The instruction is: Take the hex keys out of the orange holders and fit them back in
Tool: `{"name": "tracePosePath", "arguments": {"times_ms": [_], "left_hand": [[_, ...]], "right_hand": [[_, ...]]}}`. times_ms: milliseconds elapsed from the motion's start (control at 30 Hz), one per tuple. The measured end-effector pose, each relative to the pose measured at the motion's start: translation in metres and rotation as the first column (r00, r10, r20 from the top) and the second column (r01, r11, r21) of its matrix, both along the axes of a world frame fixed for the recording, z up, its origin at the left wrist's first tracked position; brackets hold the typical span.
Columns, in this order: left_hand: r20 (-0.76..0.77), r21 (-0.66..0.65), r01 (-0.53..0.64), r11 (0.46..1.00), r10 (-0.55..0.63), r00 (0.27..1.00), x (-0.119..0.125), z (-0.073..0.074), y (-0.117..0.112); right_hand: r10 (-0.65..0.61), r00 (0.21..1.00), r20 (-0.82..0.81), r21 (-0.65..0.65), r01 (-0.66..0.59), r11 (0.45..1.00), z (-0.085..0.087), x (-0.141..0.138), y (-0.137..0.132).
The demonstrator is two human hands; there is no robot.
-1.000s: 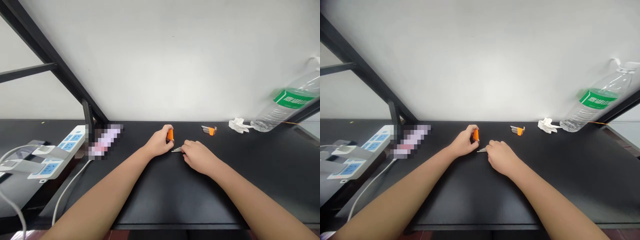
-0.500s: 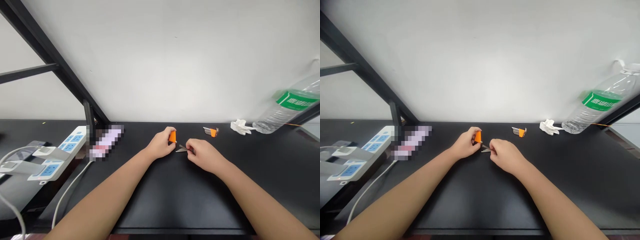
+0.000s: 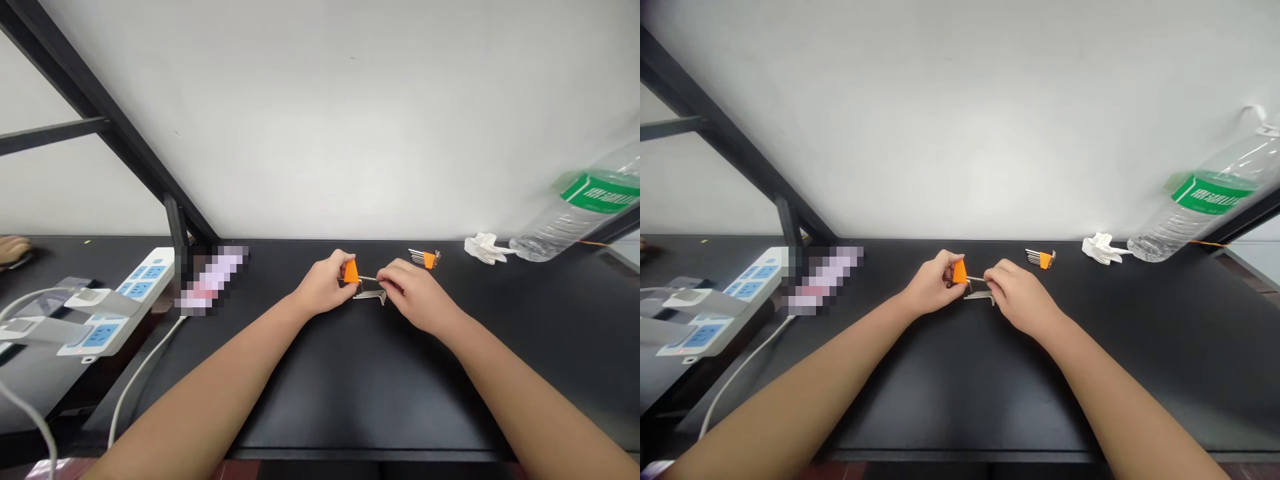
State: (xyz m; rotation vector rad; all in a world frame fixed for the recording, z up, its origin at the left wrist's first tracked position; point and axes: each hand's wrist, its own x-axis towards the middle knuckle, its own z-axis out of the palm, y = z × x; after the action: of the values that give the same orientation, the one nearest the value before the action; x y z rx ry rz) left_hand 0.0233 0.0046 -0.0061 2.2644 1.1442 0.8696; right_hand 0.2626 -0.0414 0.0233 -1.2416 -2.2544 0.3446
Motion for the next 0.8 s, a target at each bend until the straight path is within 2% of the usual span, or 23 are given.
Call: {"name": "tracePosePath", "arguments": {"times_ms": [233,367,500,800], "left_hand": [[-0.025,-0.044,0.009,0.999,-0.010,1.000,0.0000,0.0030,-0.0029],[-0.035,-0.037,0.011,0.999,-0.012,0.999,0.0007,0.0046,-0.0035],[-0.033,-0.032,-0.008,0.999,0.007,0.999,0.0002,0.0047,-0.0025],[-0.060,-0.018,0.011,1.000,-0.013,0.998,-0.0014,0.0043,-0.0021]], "right_hand": [[0.037,0.999,0.026,0.022,-0.037,0.999,-0.0029,0.0000,-0.0009],[0.012,1.000,0.024,0.082,-0.014,0.997,0.0020,0.0017,-0.0025],[0.030,1.000,0.005,0.057,-0.030,0.998,0.0063,0.0034,-0.0030],[0.047,0.995,0.083,0.092,-0.054,0.994,-0.0004,0.0054,-0.0017]]}}
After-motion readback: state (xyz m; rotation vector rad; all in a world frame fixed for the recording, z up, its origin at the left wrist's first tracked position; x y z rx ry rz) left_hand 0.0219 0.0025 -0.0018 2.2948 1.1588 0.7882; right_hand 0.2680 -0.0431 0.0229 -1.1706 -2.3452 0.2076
